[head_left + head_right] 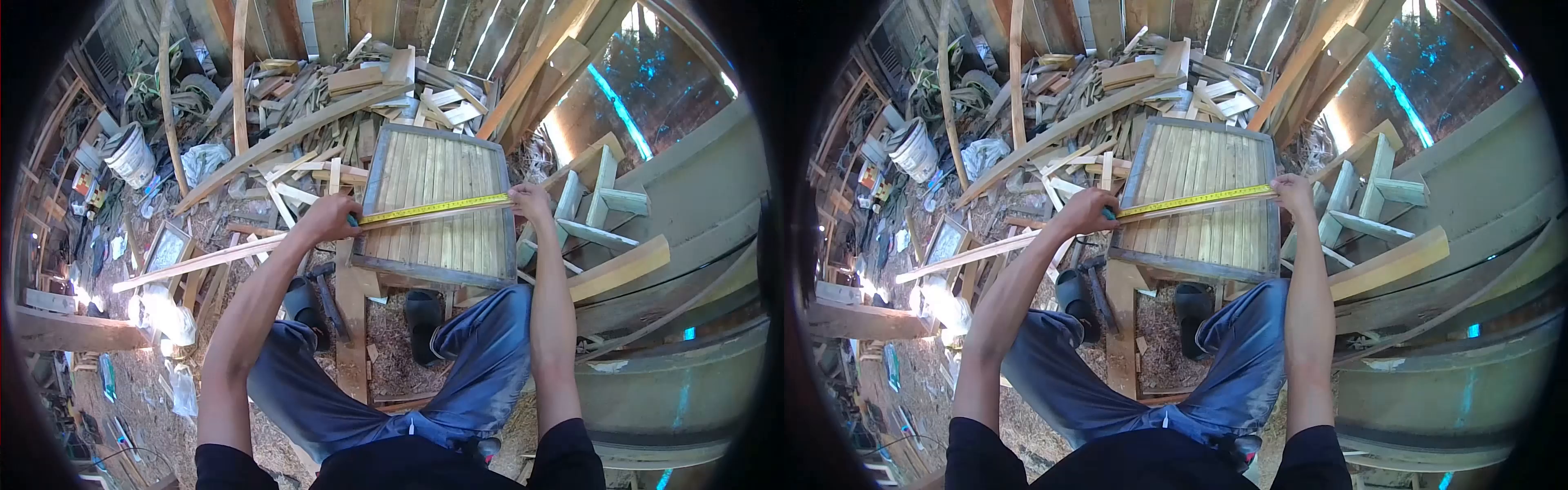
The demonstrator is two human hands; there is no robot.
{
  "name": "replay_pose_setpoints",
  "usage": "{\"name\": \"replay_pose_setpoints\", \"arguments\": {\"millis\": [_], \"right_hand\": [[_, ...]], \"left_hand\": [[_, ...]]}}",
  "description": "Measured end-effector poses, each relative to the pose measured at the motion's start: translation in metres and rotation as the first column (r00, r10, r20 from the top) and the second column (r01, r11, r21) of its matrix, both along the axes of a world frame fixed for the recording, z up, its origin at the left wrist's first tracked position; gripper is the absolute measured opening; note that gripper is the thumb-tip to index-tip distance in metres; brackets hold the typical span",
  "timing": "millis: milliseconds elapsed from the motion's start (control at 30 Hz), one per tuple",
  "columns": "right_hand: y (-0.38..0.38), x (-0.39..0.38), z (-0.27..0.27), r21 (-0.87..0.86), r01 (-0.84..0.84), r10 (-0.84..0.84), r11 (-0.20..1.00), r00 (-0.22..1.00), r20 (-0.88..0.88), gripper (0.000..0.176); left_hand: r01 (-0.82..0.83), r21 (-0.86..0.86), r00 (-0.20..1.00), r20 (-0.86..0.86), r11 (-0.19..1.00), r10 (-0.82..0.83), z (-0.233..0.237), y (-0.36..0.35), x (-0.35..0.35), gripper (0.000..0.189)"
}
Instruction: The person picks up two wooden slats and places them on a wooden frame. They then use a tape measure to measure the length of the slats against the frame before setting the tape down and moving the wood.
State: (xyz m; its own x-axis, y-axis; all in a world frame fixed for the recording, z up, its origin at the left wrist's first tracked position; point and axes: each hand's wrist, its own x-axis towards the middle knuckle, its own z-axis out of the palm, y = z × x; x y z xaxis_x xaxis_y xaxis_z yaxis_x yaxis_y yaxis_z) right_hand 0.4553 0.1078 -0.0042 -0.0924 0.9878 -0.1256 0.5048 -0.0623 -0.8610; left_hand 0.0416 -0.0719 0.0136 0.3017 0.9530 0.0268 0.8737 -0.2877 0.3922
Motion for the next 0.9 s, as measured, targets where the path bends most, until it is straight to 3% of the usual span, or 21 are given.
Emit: {"name": "replay_pose_setpoints", "arguments": {"millis": [100,267,300,367,633,733,900], "right_hand": [[0.001,-0.007,0.003,-0.094,0.097,-0.106,0.991,0.99,-0.095,0.019],[-0.003,-0.012,0.015,-0.006,0.119,-0.111,0.993,0.942,0.317,0.019],[-0.006,-0.01,0.016,-0.007,0.127,-0.118,0.992,0.94,0.321,0.019],[-0.006,-0.007,0.018,-0.044,0.152,-0.138,0.987,0.964,0.228,0.018],[0.004,-0.003,0.007,-0.003,0.167,-0.16,0.986,0.95,0.269,0.016],[0.003,0.001,0.009,-0.093,0.173,-0.167,0.98,0.984,0.068,0.014],[-0.005,0.001,0.017,-0.112,0.148,-0.147,0.983,0.989,0.023,0.015]], "left_hand": [[0.013,0.005,0.999,0.037,1.0,-0.013,0.002,-0.002,-0.001,0.024],[0.049,-0.027,0.994,0.095,0.998,-0.046,0.01,-0.001,0.0,0.027],[0.057,-0.029,0.994,0.099,0.998,-0.054,0.012,-0.001,0.001,0.027],[0.043,-0.055,0.993,0.11,0.998,-0.037,0.015,0.001,0.001,0.029],[0.085,-0.032,0.987,0.138,0.996,-0.08,0.019,0.012,0.014,0.031],[0.075,-0.028,0.986,0.149,0.997,-0.07,0.014,0.018,0.024,0.028],[0.005,-0.072,0.992,0.13,0.997,0.005,0.021,0.022,0.039,0.025]]}}
